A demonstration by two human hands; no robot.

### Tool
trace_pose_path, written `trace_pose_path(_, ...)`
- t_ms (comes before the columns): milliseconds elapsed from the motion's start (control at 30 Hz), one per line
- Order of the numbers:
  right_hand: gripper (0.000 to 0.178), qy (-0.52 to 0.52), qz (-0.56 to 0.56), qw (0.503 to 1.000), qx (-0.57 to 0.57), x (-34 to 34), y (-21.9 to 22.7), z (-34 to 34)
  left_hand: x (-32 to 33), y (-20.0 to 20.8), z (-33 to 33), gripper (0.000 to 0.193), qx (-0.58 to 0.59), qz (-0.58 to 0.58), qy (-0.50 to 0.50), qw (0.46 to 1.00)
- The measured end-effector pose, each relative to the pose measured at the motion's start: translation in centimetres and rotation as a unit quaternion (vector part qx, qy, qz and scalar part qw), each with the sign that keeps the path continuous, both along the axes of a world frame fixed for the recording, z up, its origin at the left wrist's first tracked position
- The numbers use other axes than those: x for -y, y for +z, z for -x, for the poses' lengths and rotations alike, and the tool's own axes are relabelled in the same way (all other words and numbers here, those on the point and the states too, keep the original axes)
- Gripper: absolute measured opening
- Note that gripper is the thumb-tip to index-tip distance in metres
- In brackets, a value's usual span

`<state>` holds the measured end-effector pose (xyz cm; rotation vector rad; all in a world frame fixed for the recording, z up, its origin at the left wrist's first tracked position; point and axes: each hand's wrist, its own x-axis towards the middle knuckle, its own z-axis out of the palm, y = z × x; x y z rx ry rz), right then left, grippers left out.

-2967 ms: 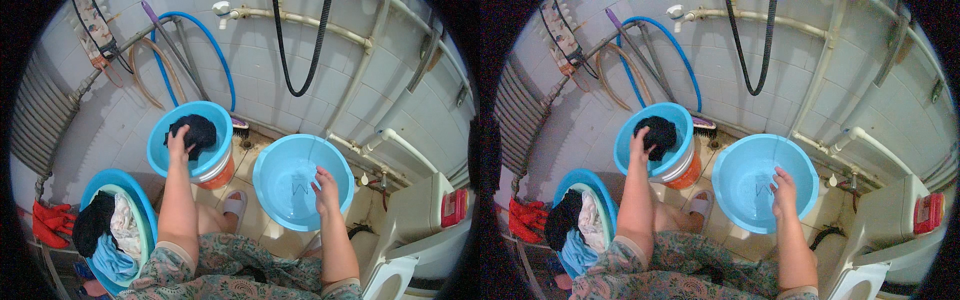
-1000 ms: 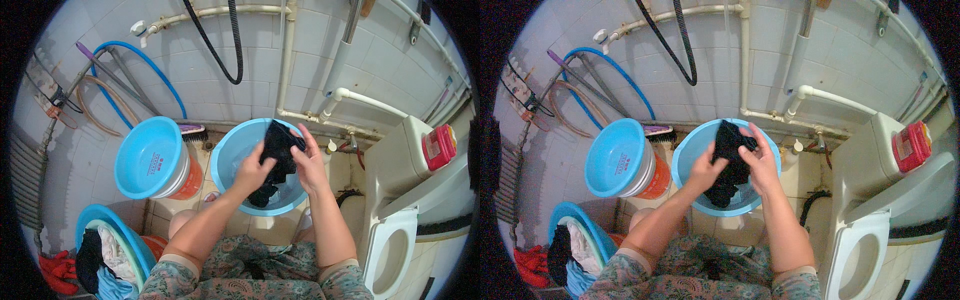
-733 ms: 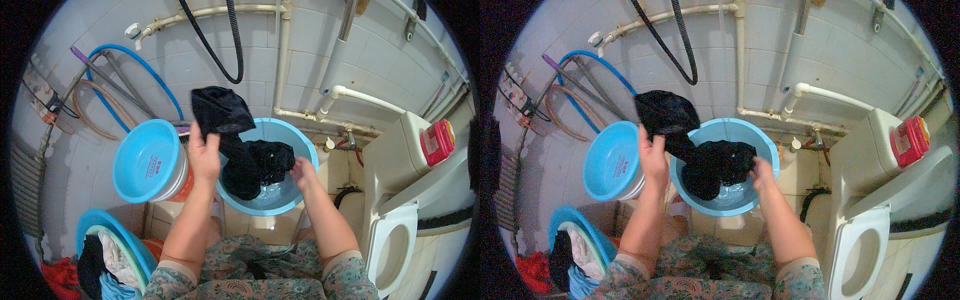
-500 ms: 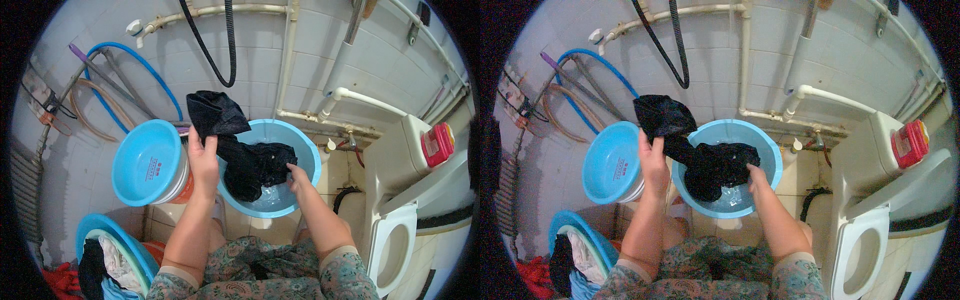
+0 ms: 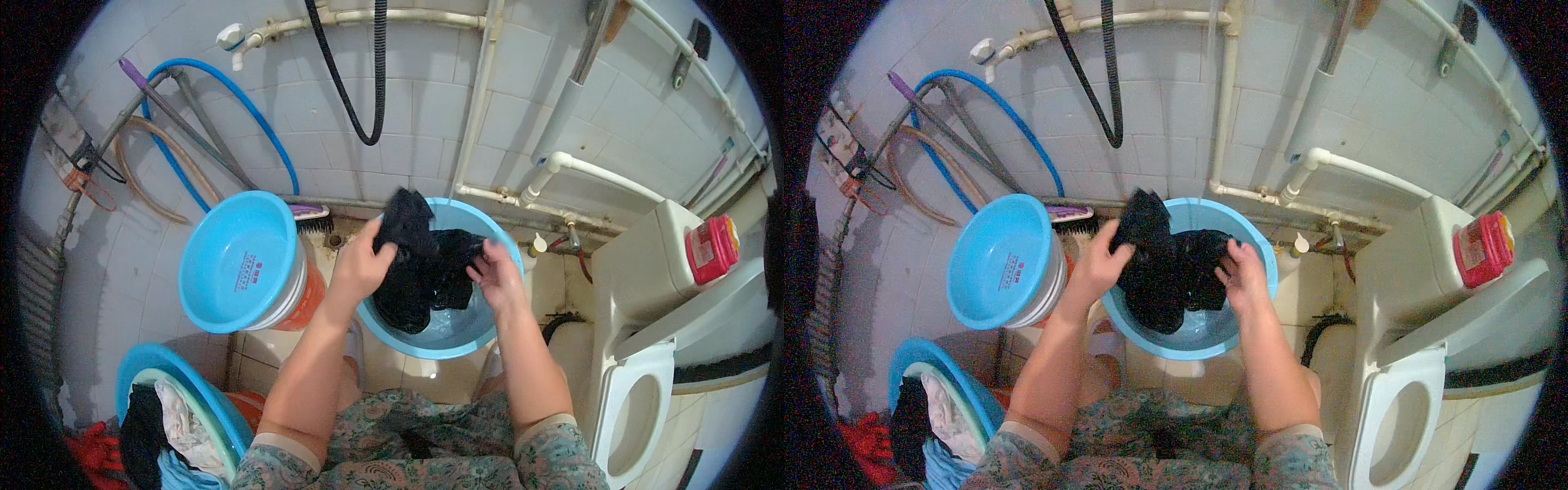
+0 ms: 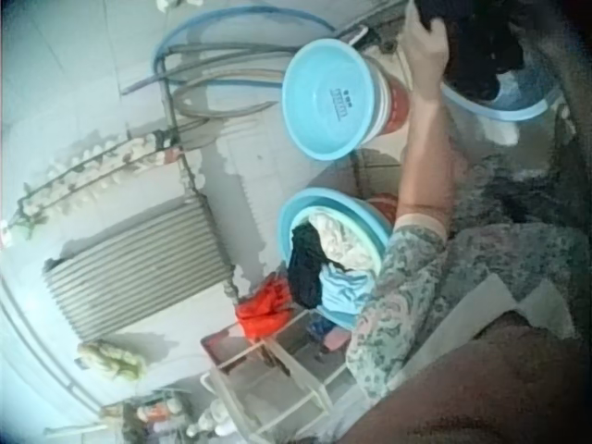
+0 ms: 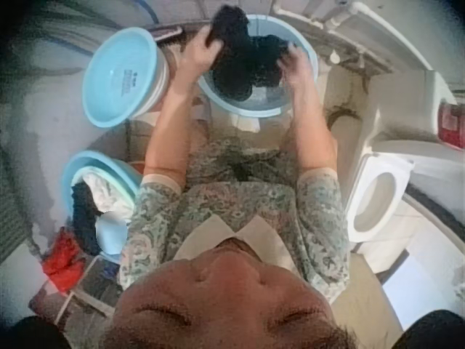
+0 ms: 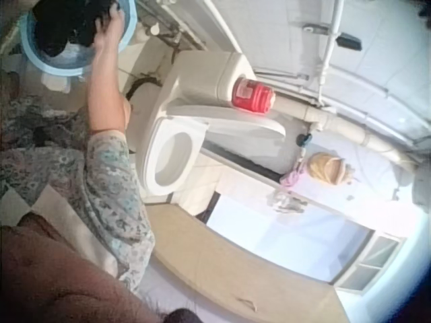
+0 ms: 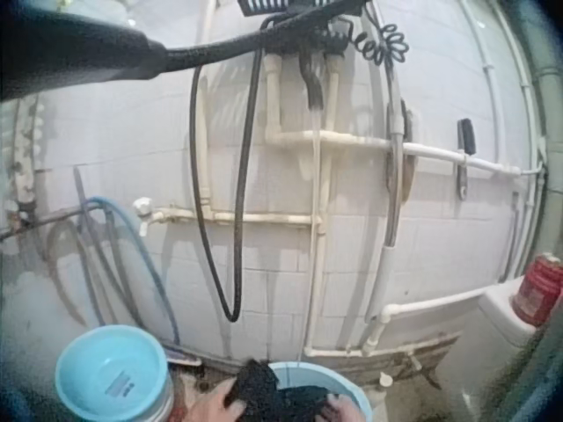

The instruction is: The person sits on the floor and washes a dark garment by hand in a blue basin filled with water. They repeatedly submerge, scrub, and wring the item, then transfer it to a second basin.

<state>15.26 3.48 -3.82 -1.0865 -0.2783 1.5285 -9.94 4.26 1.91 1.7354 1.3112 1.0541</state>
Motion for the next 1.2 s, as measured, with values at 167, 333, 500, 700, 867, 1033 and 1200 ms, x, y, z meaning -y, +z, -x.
trace_pose_path(167, 0.010, 0.071, -0.179, 0.981, -0.023, 2.3, 7.3, -1.5, 2.8, -1.9, 0.2, 0.051, -0.433, -0.027, -0.112, 0.894)
trace_pose_path(333, 0.007, 0.122, -0.215, 0.969, -0.017, 3.9, 8.1, -3.6, 1.5, 3.5, -3.6, 0.051, -0.173, 0.144, -0.233, 0.946)
trace_pose_path(500, 0.008, 0.144, -0.216, 0.961, -0.092, 3.0, 5.9, -3.0, -0.6, -5.0, -6.3, 0.036, -0.045, 0.145, -0.166, 0.974)
trace_pose_path(700, 0.007, 0.097, -0.170, 0.980, -0.034, 2.9, 6.0, -3.2, -3.1, -11.6, -7.5, 0.027, 0.216, 0.202, -0.076, 0.952)
trace_pose_path(867, 0.016, 0.059, -0.035, 0.987, 0.145, 2.3, 4.6, -3.5, -5.5, -14.4, -6.0, 0.020, 0.370, 0.051, -0.088, 0.923)
trace_pose_path(1033, 0.021, 0.123, -0.086, 0.884, 0.443, 1.4, 1.7, -3.9, -6.9, -13.1, -5.4, 0.014, 0.330, 0.147, -0.061, 0.931)
trace_pose_path(1200, 0.034, 0.138, -0.086, 0.858, 0.487, 0.4, 0.1, -4.3, -6.8, -10.4, -6.1, 0.014, 0.274, 0.234, -0.054, 0.931)
